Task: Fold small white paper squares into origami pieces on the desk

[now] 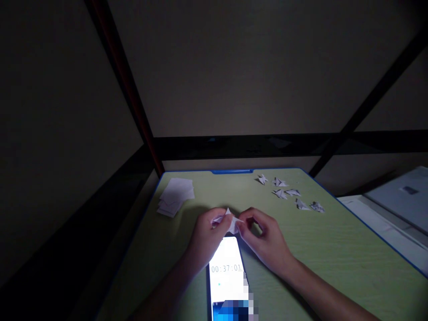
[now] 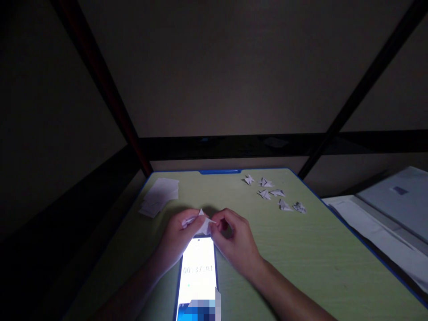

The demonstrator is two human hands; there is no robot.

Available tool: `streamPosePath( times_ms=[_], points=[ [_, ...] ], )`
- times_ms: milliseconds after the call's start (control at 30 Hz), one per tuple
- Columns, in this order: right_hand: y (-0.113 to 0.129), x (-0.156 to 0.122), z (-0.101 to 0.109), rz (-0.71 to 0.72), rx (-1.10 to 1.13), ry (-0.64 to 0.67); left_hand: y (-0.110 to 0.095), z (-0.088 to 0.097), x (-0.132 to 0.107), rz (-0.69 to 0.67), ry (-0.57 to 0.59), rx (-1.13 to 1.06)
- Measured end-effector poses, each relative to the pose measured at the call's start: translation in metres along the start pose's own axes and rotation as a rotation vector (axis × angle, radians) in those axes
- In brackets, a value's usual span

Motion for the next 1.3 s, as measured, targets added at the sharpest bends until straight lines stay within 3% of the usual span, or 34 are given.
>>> streamPosePath(
  times_ms=[433, 633, 800, 900, 933, 1100, 1200, 1300],
  points=[
    [-0.011, 0.003, 0.001, -0.154, 0.163, -0.025, -0.007, 0.001, -0.001, -0.046, -0.002, 0.04],
    [-0.008, 0.002, -0.004, -0.121, 0.265, -0.03, -0.007, 0.007, 0.002, -0.054, -0.048, 0.023],
    [-0.005, 0.0, -0.005, -0.084, 0.146, -0.036, 0.001, -0.001, 0.001, -0.023, 0.01, -0.036],
    [0.0, 0.009, 0.011, 0.02, -0.125, -0.074, 0.002, 0.001, 0.003, -0.042, -0.015, -0.05],
    [0.001, 0.013, 0.021, 0.06, -0.278, -0.102, 0.001, 0.003, 0.004, -0.046, -0.033, -0.049],
    [-0.012, 0.024, 0.079, 0.086, -0.606, -0.152, -0.002, 0.012, 0.006, -0.031, -0.079, -0.034],
    [-0.026, 0.01, 0.098, 0.079, -0.739, -0.059, -0.004, 0.013, 0.006, -0.023, -0.086, -0.047],
    [-0.047, -0.009, 0.105, 0.041, -0.816, 0.175, -0.006, 0.011, 0.005, -0.041, -0.085, -0.054]
  ],
)
Point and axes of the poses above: each hand's wrist, its own x-axis towards the middle knuckle, its own z-axis out of the back of the hand, y = z × x, the point moved 8 cm from there along x, towards the middle knuckle, and after that the axes turned 1 degree about -y, right-handed, at the moved point
